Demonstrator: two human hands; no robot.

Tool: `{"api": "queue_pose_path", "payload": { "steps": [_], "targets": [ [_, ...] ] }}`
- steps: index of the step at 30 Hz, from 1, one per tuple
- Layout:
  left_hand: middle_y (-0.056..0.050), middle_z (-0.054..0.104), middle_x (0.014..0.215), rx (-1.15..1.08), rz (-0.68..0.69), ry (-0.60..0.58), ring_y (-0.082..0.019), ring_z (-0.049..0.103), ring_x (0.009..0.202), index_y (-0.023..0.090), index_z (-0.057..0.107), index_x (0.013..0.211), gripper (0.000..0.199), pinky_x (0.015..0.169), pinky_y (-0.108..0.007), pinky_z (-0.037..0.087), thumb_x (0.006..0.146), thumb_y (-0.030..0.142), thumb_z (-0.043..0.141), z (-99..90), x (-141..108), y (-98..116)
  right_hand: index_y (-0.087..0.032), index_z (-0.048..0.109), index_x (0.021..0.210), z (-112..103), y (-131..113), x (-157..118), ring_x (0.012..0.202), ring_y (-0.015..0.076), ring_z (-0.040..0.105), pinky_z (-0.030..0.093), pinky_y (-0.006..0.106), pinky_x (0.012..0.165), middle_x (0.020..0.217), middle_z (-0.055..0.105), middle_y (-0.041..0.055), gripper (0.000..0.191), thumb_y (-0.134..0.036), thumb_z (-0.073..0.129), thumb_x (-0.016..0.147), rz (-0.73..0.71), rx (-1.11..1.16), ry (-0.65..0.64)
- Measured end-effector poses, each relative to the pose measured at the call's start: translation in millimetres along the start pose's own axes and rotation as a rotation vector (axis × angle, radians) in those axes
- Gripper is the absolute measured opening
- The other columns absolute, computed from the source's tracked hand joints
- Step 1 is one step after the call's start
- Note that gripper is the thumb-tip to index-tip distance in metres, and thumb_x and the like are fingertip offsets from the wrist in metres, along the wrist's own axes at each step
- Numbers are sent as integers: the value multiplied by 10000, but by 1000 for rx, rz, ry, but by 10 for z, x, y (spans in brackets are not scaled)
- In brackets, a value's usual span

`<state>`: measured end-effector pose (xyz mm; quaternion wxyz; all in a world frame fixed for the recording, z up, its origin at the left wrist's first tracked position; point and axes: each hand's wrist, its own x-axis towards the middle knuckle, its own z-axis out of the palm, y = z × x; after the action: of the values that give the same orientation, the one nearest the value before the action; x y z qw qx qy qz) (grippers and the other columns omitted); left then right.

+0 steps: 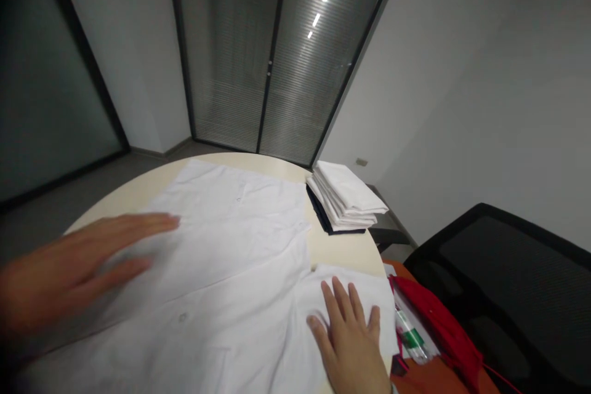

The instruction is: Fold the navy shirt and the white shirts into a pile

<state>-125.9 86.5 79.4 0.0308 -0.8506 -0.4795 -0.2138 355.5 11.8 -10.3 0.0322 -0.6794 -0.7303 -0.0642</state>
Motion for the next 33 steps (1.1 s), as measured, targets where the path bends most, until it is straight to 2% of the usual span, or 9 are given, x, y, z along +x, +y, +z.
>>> {"api": "queue_pose_path", "payload": {
  "steps": [3, 5, 7, 11, 17, 22, 27, 30, 33],
  "targets": [
    [-183, 474, 1601, -58, -78, -231, -352, 424, 1472, -70, 484, 1479, 819, 1200, -483, 304, 1090, 575, 163, 73, 915, -515, -314, 387, 1622, 67, 39, 57, 1574, 403, 279, 282, 815, 1150, 1702, 329, 51, 628, -581, 365, 1054, -19, -5, 30],
    [-225, 349, 1669, -38, -165, -316, -348, 325, 1536, -25, 359, 1579, 724, 1235, -484, 225, 1107, 509, 226, 379, 1341, -812, -345, 357, 1634, 123, 104, 65, 1564, 412, 301, 288, 825, 1138, 1701, 331, 45, 638, -583, 384, 1043, -44, -8, 50],
    [-158, 273, 1721, 25, -288, -425, -360, 249, 1582, 125, 300, 1656, 725, 1264, -495, 189, 1081, 563, 348, 738, 1564, -1078, -383, 304, 1649, 187, 185, 63, 1554, 423, 319, 307, 838, 1116, 1704, 316, 38, 660, -580, 417, 1030, -78, -11, 57],
    [-66, 158, 1759, 53, -357, -418, -349, 155, 1614, 236, 251, 1684, 739, 1275, -561, 85, 1071, 648, 232, 1178, 1615, -1545, -441, 197, 1664, 277, 323, 88, 1536, 443, 346, 339, 854, 1075, 1701, 310, 23, 723, -550, 470, 1003, -121, -20, 69],
    [-44, 145, 1768, 85, -415, -390, -323, 122, 1619, 249, 215, 1691, 740, 1269, -543, 56, 1064, 643, 218, 1252, 1587, -1990, -410, 192, 1670, 137, 223, 214, 1568, 404, 295, 323, 817, 1120, 1699, 328, 11, 691, -466, 416, 1019, -141, -33, 81],
    [-50, 166, 1764, 113, -396, -379, -329, 144, 1618, 248, 227, 1689, 715, 1274, -548, 88, 1075, 615, 243, 1344, 1583, -2125, -340, 372, 1625, -7, 79, 352, 1578, 374, 284, 262, 789, 1169, 1697, 355, 26, 570, -487, 319, 1076, 43, -25, 34],
    [-166, 254, 1722, 171, -222, -271, -426, 207, 1567, 60, 370, 1611, 697, 1241, -612, 99, 1119, 509, 165, 1075, 1629, -1771, -244, 485, 1553, -15, 289, 497, 1526, 398, 372, 301, 824, 1110, 1662, 412, 128, 592, -489, 204, 1094, 276, 23, 57],
    [-213, 289, 1692, 157, 28, -136, -468, 253, 1527, -59, 397, 1549, 807, 1220, -639, 145, 1103, 525, 64, 752, 1545, -1047, -195, 473, 1555, -18, 419, 563, 1477, 409, 437, 335, 789, 1117, 1653, 407, 182, 647, -562, 240, 1075, 404, 65, 101],
    [-136, 508, 1603, -26, 161, -244, -318, 527, 1421, 140, 485, 1562, 651, 1206, -494, 366, 1088, 567, 358, 495, 1143, -69, -211, 408, 1609, -22, 460, 605, 1524, 420, 361, 319, 780, 1134, 1681, 370, 149, 694, -604, 280, 1052, 438, 29, 18]
  ]
}}
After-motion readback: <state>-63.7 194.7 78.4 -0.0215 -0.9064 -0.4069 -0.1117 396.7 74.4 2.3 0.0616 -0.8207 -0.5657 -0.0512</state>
